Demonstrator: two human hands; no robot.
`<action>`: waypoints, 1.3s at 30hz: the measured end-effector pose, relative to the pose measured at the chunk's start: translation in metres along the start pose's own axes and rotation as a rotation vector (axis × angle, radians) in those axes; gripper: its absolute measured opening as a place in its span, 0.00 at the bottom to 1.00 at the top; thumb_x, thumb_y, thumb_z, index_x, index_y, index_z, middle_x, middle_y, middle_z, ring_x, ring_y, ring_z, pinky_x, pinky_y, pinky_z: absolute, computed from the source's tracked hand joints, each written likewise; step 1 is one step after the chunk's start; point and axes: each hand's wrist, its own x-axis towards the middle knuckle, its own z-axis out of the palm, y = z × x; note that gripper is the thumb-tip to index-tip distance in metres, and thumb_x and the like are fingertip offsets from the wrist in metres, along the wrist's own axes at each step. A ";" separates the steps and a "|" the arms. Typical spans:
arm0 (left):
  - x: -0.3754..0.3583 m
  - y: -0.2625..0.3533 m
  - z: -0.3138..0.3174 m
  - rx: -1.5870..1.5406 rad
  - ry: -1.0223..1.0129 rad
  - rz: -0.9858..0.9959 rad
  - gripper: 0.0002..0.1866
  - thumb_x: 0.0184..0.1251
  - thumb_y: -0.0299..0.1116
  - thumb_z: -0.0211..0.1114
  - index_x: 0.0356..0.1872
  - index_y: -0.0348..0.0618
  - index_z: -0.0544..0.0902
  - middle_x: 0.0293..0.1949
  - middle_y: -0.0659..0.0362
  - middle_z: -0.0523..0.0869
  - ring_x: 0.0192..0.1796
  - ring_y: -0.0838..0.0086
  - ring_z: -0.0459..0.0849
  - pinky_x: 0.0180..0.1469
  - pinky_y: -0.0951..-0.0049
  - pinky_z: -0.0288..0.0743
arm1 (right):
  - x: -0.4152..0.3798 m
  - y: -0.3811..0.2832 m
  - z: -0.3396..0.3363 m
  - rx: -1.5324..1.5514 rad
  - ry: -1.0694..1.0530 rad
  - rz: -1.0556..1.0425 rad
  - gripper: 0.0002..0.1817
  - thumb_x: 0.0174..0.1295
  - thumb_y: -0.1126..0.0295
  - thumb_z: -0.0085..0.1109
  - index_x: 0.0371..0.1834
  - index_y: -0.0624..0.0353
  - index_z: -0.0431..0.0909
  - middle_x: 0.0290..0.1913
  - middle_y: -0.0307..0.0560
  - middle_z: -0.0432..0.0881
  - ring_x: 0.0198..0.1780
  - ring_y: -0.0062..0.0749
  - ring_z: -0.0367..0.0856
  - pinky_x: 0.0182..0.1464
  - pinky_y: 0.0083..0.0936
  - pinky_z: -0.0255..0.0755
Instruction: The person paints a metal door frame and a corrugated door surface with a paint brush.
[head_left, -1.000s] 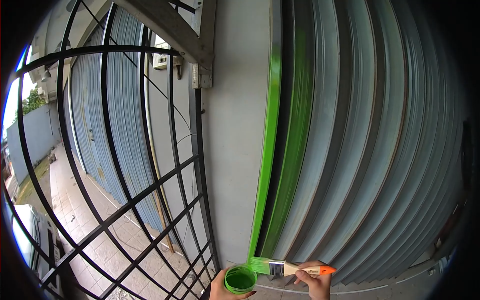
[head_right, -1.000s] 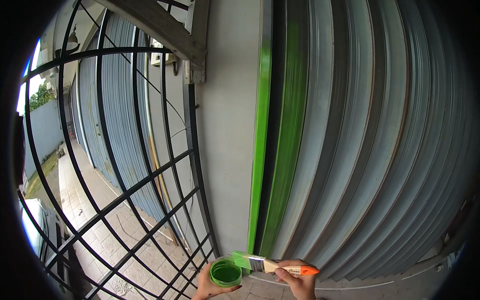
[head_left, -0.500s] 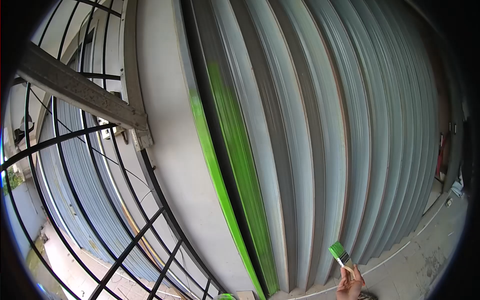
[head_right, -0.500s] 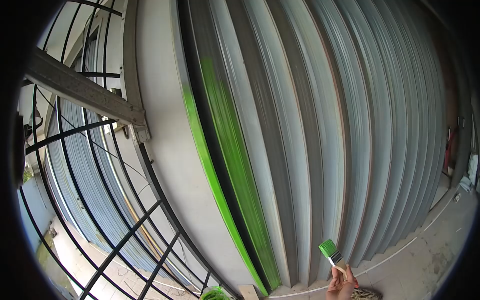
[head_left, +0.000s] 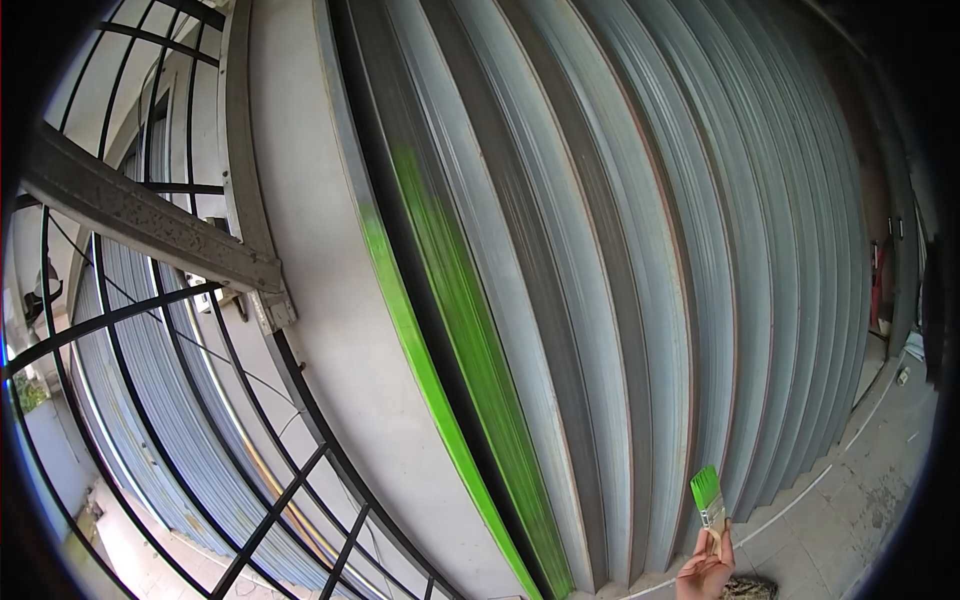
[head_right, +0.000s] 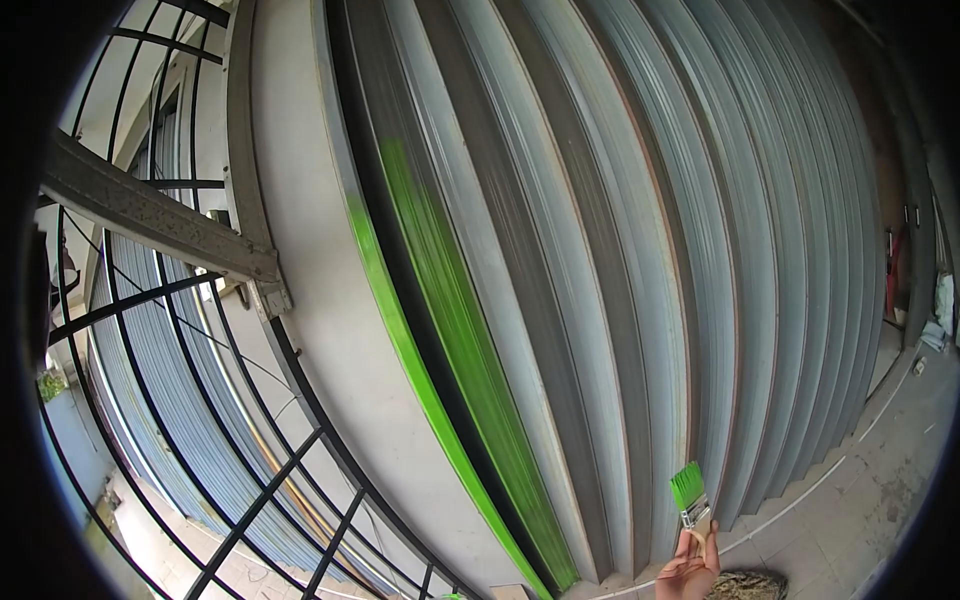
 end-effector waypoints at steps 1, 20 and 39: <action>0.000 0.000 -0.001 0.000 0.000 0.003 0.42 0.36 0.37 0.86 0.57 0.35 0.78 0.49 0.52 0.87 0.51 0.64 0.86 0.56 0.64 0.80 | 0.002 -0.001 -0.001 0.028 -0.062 0.045 0.17 0.76 0.65 0.47 0.58 0.64 0.79 0.51 0.59 0.85 0.38 0.37 0.89 0.34 0.24 0.87; 0.012 -0.015 -0.016 -0.109 -0.051 0.044 0.42 0.36 0.38 0.86 0.57 0.36 0.78 0.48 0.51 0.87 0.50 0.62 0.87 0.55 0.64 0.81 | 0.024 0.048 -0.004 -0.205 0.318 -0.032 0.14 0.69 0.62 0.60 0.47 0.62 0.82 0.46 0.46 0.88 0.53 0.35 0.86 0.38 0.20 0.87; 0.078 0.037 -0.046 0.139 0.022 0.509 0.47 0.33 0.48 0.87 0.57 0.35 0.75 0.49 0.50 0.85 0.49 0.60 0.87 0.54 0.64 0.81 | -0.030 0.187 0.155 -1.509 -1.465 -0.357 0.14 0.54 0.72 0.74 0.42 0.64 0.83 0.46 0.58 0.87 0.42 0.43 0.90 0.33 0.25 0.87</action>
